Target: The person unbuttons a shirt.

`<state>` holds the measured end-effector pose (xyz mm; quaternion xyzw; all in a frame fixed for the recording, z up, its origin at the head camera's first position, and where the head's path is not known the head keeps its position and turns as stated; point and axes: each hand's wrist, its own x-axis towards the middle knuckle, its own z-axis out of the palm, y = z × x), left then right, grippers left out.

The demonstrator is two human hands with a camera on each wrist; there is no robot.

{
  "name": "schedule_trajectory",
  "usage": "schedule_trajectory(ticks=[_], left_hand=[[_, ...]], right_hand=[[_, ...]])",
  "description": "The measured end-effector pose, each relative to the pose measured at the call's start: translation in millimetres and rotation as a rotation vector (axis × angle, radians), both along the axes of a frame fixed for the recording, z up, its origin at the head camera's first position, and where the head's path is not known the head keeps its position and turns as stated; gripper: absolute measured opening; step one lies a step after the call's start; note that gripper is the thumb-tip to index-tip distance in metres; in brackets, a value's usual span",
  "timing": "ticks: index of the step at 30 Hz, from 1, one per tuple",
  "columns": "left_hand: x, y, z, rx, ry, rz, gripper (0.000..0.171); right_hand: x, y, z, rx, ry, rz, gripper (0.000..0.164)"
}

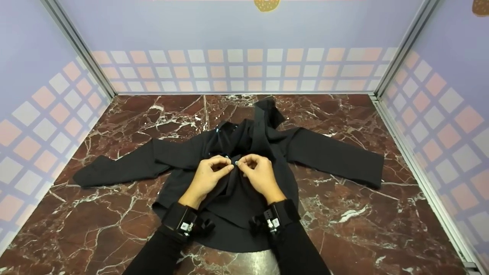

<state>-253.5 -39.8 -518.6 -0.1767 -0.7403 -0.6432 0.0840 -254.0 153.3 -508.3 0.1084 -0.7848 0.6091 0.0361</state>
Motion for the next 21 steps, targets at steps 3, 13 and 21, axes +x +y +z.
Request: schedule_trajectory(ticks=[3, 13, 21], left_hand=[[0.2, -1.0, 1.2, 0.016, -0.049, 0.019, 0.009], [1.2, -0.5, 3.4, 0.028, -0.105, 0.007, 0.013], [1.0, 1.5, 0.7, 0.056, -0.052, 0.015, 0.012]], right_hand=[[-0.1, 1.3, 0.5, -0.041, -0.035, 0.042, 0.016], [-0.1, 1.3, -0.5, -0.165, -0.136, 0.098, 0.017], [0.0, -1.1, -2.5, -0.118, -0.124, 0.067, 0.014]])
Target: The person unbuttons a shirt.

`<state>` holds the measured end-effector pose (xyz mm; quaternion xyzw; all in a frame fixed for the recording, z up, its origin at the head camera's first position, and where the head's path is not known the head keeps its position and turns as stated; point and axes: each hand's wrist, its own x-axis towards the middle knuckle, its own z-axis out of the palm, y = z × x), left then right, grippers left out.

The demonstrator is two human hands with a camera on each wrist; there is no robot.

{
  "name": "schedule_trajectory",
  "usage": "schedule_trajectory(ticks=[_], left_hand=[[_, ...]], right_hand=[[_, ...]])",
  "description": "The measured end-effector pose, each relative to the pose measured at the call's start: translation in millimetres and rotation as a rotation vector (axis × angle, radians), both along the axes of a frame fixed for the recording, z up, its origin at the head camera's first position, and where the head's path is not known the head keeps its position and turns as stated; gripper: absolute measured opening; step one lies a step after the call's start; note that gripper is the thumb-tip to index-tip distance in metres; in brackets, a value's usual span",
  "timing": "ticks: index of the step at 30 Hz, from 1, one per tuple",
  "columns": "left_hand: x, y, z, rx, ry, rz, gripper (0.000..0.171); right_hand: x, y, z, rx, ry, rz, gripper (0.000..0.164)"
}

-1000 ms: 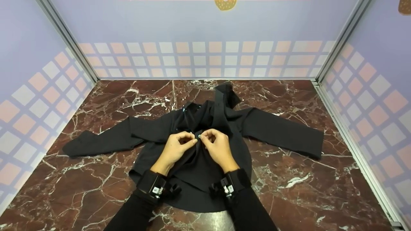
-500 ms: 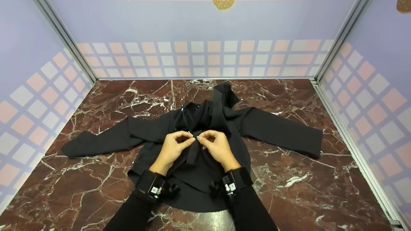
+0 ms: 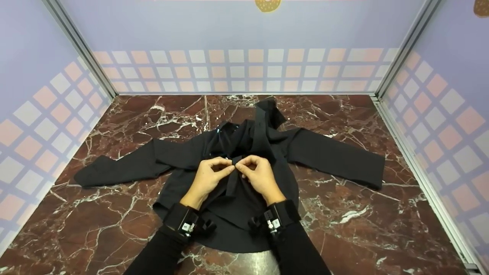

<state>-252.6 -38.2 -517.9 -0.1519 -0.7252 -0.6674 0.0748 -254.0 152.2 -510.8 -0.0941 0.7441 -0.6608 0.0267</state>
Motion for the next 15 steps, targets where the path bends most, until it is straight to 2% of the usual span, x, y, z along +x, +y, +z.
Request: schedule_trajectory(ticks=[7, 11, 15], left_hand=[[0.8, 0.1, -0.2, -0.040, 0.034, 0.040, 0.009], [1.4, -0.4, 2.0, -0.034, -0.011, 0.053, 0.009], [0.5, -1.4, 2.4, -0.005, -0.075, 0.018, 0.011]], right_hand=[[0.3, -0.7, 0.3, 0.061, 0.051, -0.037, 0.013], [-0.7, -0.5, -0.7, 0.078, 0.089, -0.059, 0.016], [-1.0, -1.1, -1.7, 0.129, 0.143, -0.027, 0.009]])
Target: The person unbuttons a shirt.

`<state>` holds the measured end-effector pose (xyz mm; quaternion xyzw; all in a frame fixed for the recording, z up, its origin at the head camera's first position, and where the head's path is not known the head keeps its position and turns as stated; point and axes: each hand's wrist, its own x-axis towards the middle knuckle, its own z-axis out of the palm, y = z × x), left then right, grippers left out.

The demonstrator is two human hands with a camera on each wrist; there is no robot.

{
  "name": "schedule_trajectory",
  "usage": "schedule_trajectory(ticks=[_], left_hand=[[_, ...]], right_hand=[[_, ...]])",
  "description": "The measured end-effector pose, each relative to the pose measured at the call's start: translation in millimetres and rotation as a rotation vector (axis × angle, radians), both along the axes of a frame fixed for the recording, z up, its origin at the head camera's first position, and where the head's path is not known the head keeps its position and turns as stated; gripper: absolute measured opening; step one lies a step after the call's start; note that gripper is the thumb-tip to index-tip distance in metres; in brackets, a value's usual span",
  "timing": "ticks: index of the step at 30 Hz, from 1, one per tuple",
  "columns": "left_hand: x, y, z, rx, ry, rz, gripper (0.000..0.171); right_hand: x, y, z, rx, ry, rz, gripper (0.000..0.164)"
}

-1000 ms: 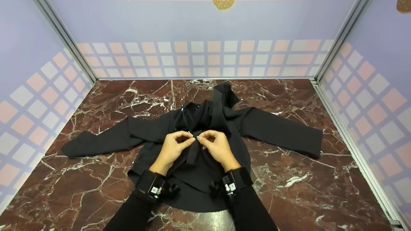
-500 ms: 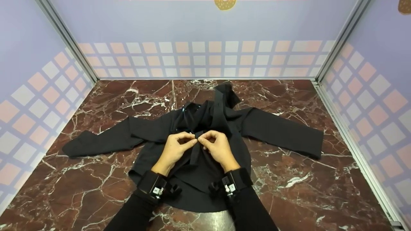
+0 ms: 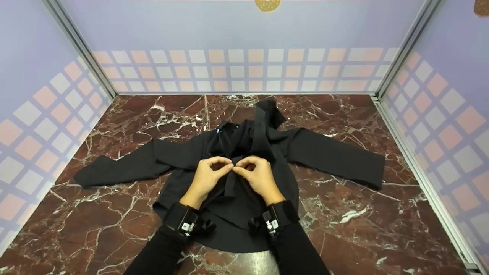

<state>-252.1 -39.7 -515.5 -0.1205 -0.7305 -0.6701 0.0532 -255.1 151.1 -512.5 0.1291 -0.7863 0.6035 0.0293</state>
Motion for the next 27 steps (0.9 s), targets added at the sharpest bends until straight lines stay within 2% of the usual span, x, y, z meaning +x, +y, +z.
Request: schedule_trajectory(ticks=[8, 10, 15, 18, 21, 24, 27], left_hand=[[-1.1, -4, 2.7, -0.004, -0.088, -0.043, 0.015], [-1.2, -4, 2.7, -0.028, -0.082, -0.048, 0.015], [-1.4, -4, 2.5, -0.131, -0.010, -0.033, 0.009], [-1.8, -4, 2.8, -0.169, 0.018, 0.005, 0.006], [-3.6, -5, 3.1, -0.173, 0.033, 0.070, 0.006], [-4.8, -8, 6.0, -0.141, 0.006, 0.153, 0.006], [-3.0, -12, 11.9, -0.095, -0.052, 0.187, 0.007]], right_hand=[[-0.1, 0, -1.1, 0.039, 0.053, 0.019, 0.006], [-0.1, 0, -1.7, 0.046, 0.064, 0.020, 0.006], [0.0, -1, -2.8, 0.101, 0.095, 0.024, 0.007], [-0.3, 0, -2.9, 0.114, 0.091, 0.012, 0.007], [-1.5, 2, -0.6, 0.089, 0.054, -0.041, 0.007], [-4.4, 9, 3.3, 0.026, -0.021, -0.088, 0.011], [-4.7, 19, 7.9, -0.022, -0.089, -0.060, 0.011]])
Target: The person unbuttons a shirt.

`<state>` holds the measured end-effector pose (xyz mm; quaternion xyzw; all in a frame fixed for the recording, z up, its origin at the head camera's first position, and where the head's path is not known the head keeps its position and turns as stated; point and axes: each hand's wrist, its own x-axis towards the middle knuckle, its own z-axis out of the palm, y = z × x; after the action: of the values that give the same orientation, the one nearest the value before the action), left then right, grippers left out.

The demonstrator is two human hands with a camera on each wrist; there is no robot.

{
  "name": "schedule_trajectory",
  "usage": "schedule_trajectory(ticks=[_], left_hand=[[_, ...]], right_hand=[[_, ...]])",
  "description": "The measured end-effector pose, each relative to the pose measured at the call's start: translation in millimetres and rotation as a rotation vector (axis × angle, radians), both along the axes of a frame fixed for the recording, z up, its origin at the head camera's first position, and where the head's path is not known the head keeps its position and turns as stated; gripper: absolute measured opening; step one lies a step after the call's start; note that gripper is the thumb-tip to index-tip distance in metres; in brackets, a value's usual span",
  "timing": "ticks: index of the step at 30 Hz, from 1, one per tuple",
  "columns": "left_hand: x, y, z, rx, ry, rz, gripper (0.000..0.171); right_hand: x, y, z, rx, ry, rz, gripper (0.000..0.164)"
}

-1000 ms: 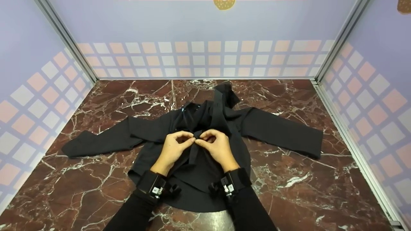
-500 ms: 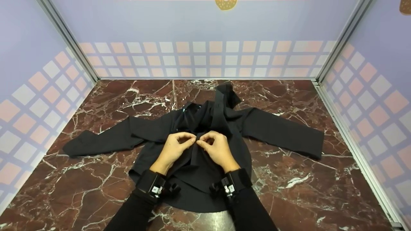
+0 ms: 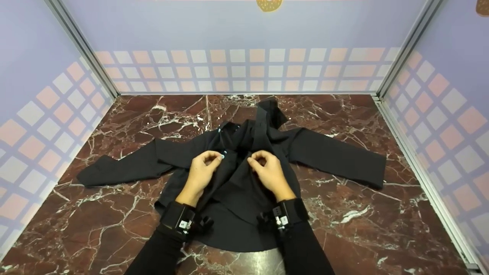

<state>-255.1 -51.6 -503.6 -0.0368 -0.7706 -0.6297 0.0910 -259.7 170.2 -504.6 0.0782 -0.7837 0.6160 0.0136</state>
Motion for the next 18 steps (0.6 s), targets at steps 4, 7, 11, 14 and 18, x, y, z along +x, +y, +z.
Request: schedule_trajectory(ticks=[4, 7, 11, 14, 18], left_hand=[[7.5, -2, 8.7, -0.001, -0.037, -0.070, 0.009], [18.4, -3, 17.3, -0.094, -0.039, -0.171, 0.008], [34.7, 0, 30.3, -0.312, 0.028, -0.276, 0.006], [44.9, 4, 35.2, -0.439, 0.067, -0.335, 0.006], [53.6, 12, 27.2, -0.652, 0.041, -0.425, 0.010]], right_hand=[[7.0, 12, 6.7, 0.065, -0.008, 0.176, 0.007], [17.1, 19, 15.3, 0.163, 0.021, 0.328, 0.006], [31.9, 27, 28.1, 0.216, 0.077, 0.418, 0.009], [39.7, 27, 30.2, 0.246, 0.158, 0.445, 0.013], [45.3, 17, 17.5, 0.411, 0.226, 0.487, 0.016]])
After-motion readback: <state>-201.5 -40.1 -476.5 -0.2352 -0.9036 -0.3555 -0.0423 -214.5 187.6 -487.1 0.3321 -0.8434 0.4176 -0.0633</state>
